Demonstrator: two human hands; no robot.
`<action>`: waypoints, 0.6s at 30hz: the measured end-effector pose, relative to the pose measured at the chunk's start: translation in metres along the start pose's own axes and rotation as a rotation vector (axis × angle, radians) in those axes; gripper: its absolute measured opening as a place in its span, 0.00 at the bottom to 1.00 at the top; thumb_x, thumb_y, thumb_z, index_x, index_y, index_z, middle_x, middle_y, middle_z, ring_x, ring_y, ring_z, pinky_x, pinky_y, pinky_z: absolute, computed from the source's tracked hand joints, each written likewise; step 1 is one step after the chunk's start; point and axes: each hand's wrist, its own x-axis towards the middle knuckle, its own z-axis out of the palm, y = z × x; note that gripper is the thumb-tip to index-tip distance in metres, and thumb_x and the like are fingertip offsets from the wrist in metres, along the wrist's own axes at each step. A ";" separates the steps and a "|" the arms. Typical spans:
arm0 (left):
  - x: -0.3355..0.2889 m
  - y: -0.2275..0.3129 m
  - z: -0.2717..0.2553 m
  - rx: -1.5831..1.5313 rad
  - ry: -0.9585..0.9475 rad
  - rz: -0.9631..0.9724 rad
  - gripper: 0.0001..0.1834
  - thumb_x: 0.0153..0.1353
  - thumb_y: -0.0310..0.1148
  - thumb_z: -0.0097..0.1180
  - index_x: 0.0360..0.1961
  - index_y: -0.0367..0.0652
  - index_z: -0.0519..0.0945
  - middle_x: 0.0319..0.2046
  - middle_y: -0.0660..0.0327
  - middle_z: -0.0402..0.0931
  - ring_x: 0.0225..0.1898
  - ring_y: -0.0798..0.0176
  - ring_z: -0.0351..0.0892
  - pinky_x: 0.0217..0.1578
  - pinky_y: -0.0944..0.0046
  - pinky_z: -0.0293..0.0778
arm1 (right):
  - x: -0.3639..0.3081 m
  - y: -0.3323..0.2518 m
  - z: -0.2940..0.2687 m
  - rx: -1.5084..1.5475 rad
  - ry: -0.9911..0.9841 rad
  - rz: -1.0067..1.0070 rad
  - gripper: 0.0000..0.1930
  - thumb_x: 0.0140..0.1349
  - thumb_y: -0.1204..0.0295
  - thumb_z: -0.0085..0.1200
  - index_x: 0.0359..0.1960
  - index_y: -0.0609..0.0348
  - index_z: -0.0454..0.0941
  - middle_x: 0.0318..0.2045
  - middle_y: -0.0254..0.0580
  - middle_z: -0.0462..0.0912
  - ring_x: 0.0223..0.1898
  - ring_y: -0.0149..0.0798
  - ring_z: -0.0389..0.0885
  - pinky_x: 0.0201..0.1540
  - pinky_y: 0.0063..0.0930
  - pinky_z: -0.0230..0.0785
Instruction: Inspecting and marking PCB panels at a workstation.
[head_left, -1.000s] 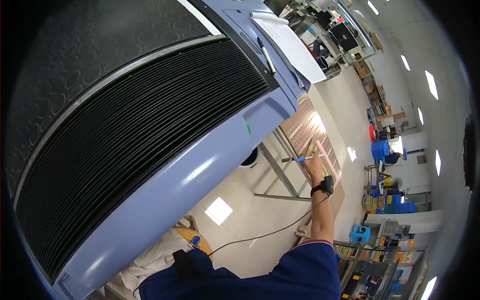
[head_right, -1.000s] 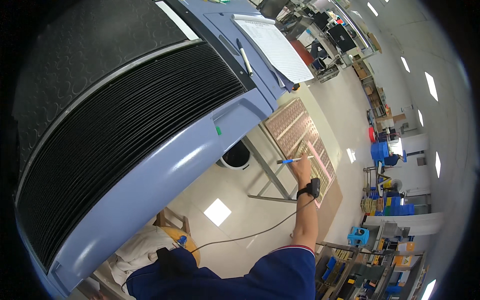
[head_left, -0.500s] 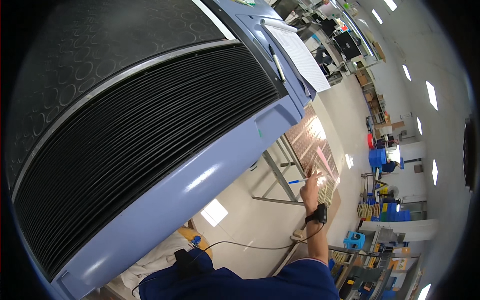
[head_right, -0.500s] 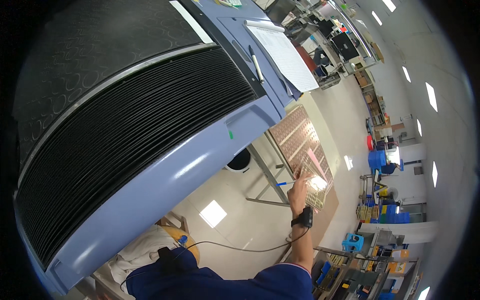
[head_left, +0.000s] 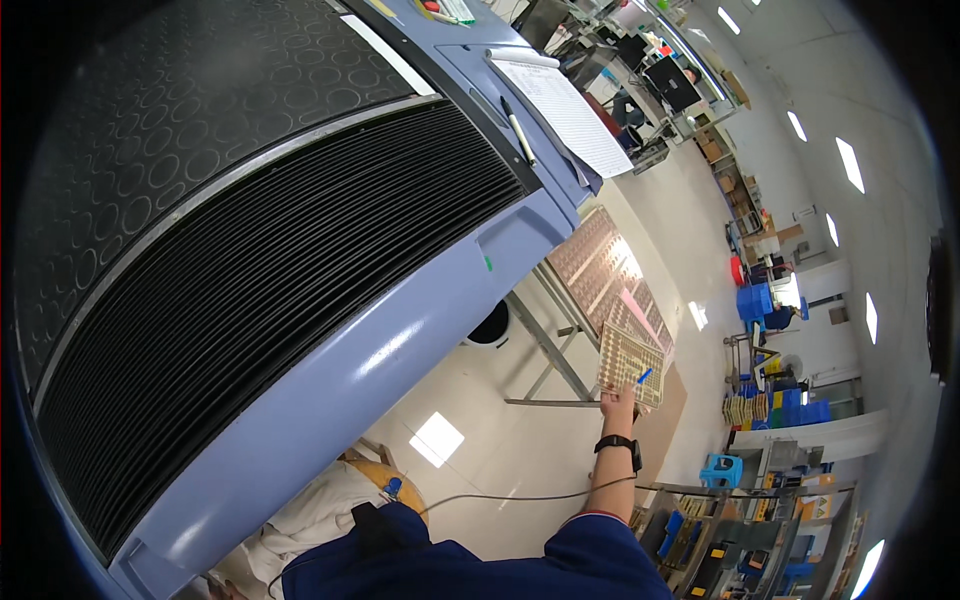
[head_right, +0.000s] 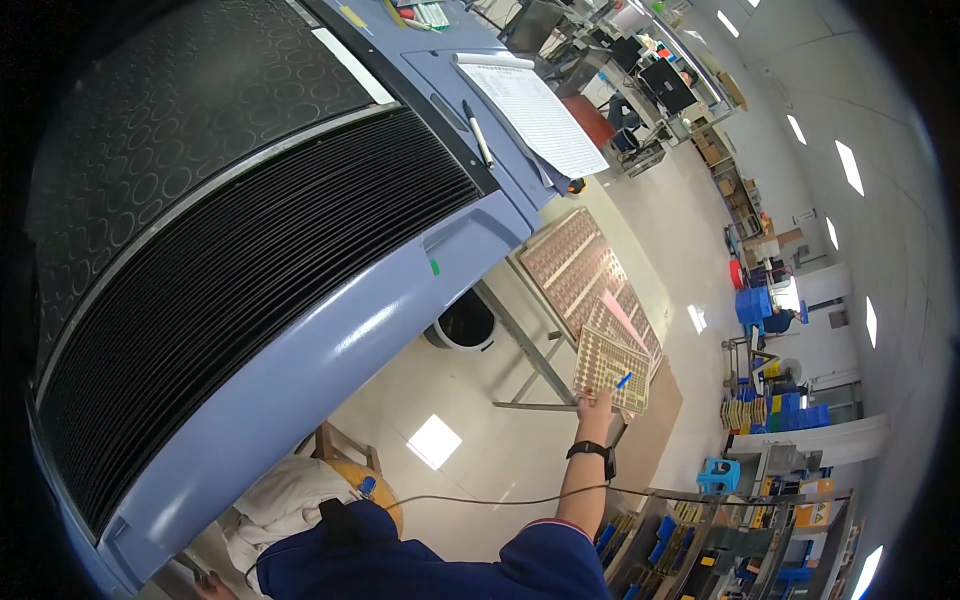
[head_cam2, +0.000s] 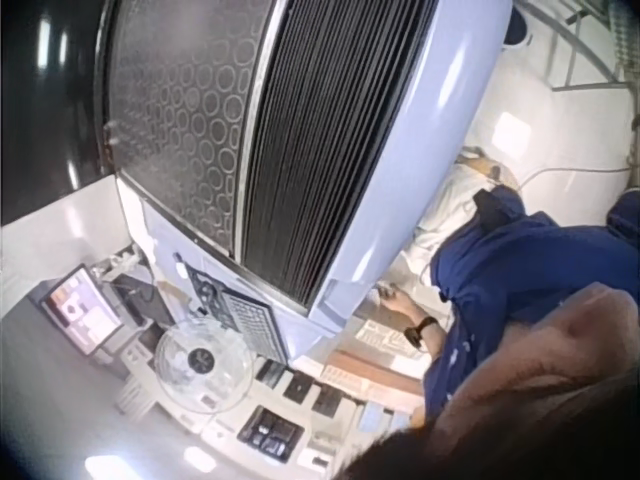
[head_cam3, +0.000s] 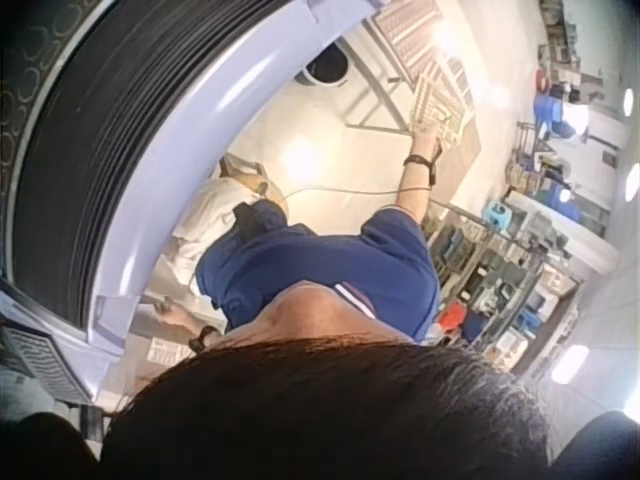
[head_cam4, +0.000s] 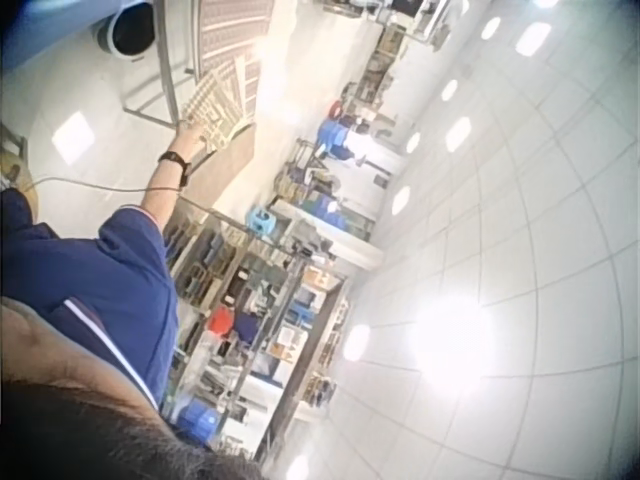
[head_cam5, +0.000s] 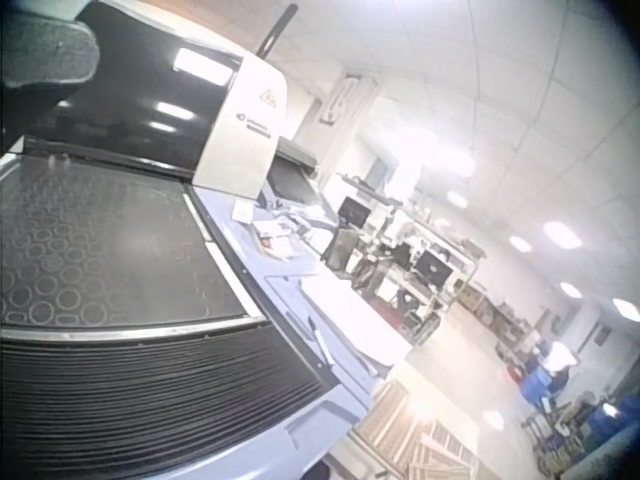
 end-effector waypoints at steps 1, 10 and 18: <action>-0.003 0.011 0.009 0.033 -0.076 -0.047 0.28 0.62 0.47 0.65 0.50 0.29 0.82 0.46 0.41 0.83 0.48 0.42 0.83 0.52 0.51 0.78 | 0.028 0.012 -0.036 -0.018 0.026 -0.025 0.18 0.67 0.70 0.58 0.53 0.69 0.71 0.48 0.52 0.80 0.49 0.46 0.82 0.47 0.33 0.78; -0.010 0.027 -0.004 -0.009 -0.058 -0.025 0.27 0.62 0.43 0.63 0.53 0.30 0.81 0.46 0.41 0.83 0.48 0.42 0.84 0.51 0.51 0.79 | 0.055 -0.007 0.017 0.915 0.251 0.505 0.10 0.70 0.74 0.54 0.50 0.63 0.76 0.48 0.47 0.83 0.49 0.46 0.84 0.51 0.37 0.82; 0.009 0.005 0.030 -0.234 -0.209 0.075 0.26 0.65 0.42 0.59 0.56 0.31 0.79 0.50 0.44 0.82 0.47 0.48 0.84 0.51 0.55 0.77 | 0.072 -0.051 -0.038 0.487 -0.039 -0.085 0.15 0.65 0.86 0.47 0.52 0.66 0.73 0.47 0.47 0.80 0.51 0.38 0.79 0.58 0.31 0.76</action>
